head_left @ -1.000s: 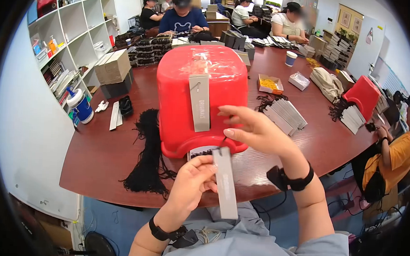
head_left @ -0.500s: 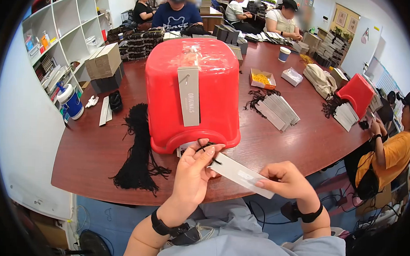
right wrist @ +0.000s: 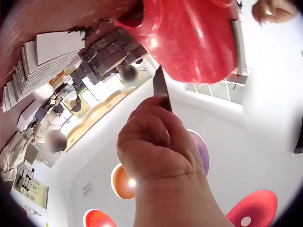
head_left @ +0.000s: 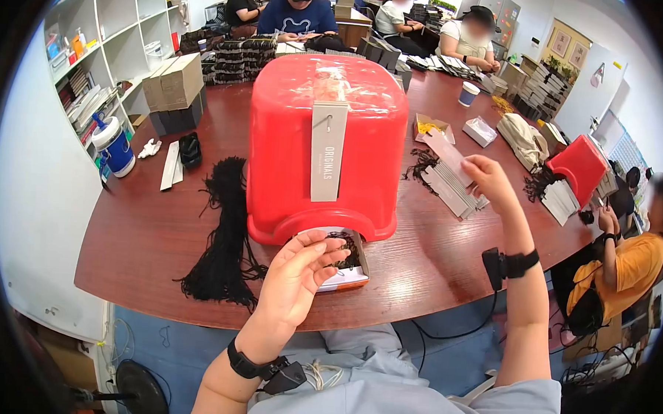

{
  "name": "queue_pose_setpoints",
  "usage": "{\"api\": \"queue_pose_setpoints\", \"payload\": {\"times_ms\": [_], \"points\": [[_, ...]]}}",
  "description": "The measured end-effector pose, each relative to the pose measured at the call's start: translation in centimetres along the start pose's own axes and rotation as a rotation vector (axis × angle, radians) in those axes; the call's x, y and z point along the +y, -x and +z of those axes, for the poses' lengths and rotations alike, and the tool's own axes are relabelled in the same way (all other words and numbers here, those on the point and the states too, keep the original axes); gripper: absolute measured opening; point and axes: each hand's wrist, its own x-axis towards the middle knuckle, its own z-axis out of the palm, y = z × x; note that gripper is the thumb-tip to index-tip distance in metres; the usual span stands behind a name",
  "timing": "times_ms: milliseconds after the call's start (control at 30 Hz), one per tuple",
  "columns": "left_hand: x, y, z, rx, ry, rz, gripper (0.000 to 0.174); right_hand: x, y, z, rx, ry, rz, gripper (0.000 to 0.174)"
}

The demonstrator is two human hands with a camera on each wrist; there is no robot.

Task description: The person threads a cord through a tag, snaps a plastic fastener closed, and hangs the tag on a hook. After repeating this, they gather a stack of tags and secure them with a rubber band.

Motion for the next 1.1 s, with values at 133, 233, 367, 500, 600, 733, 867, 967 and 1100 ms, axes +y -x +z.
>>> {"api": "queue_pose_setpoints", "payload": {"times_ms": [133, 233, 367, 500, 600, 733, 867, 967, 1100], "points": [[0.4, 0.3, -0.9, 0.007, -0.008, 0.006, 0.012, 5.0, -1.4, 0.8, -0.019, 0.375, 0.051, 0.018], [0.6, 0.2, -0.9, 0.047, 0.015, 0.005, 0.011, 6.4, -0.7, 0.7, 0.034, 0.536, 0.054, 0.017], [0.5, -0.2, -1.6, 0.013, -0.012, -0.012, 0.01, 6.5, 0.0, 0.7, 0.109, 0.857, -0.174, 0.017], [0.2, -0.3, -2.2, -0.022, 0.001, -0.025, 0.009, 5.7, 0.7, 1.0, 0.08, 0.915, -0.139, 0.019], [0.4, -0.2, -2.4, -0.033, 0.005, -0.036, 0.008, 5.9, 0.8, 1.0, 0.023, 0.953, -0.021, 0.022], [0.6, -0.3, -2.6, -0.002, 0.003, -0.035, 0.008, 5.4, 0.6, 1.7, 0.194, 1.078, -0.179, 0.023], [0.6, -0.3, -2.9, -0.025, 0.018, -0.027, 0.007, 3.4, -2.1, 3.0, -0.008, 1.009, -0.39, 0.023], [0.7, -0.2, -3.0, -0.024, 0.028, -0.024, 0.007, 4.3, -4.3, 4.7, -0.184, 1.176, -0.34, 0.017], [0.8, -0.2, -3.1, -0.013, 0.031, -0.025, 0.007, 4.7, -7.6, 6.1, -0.329, 1.2, -0.245, 0.031]]}}
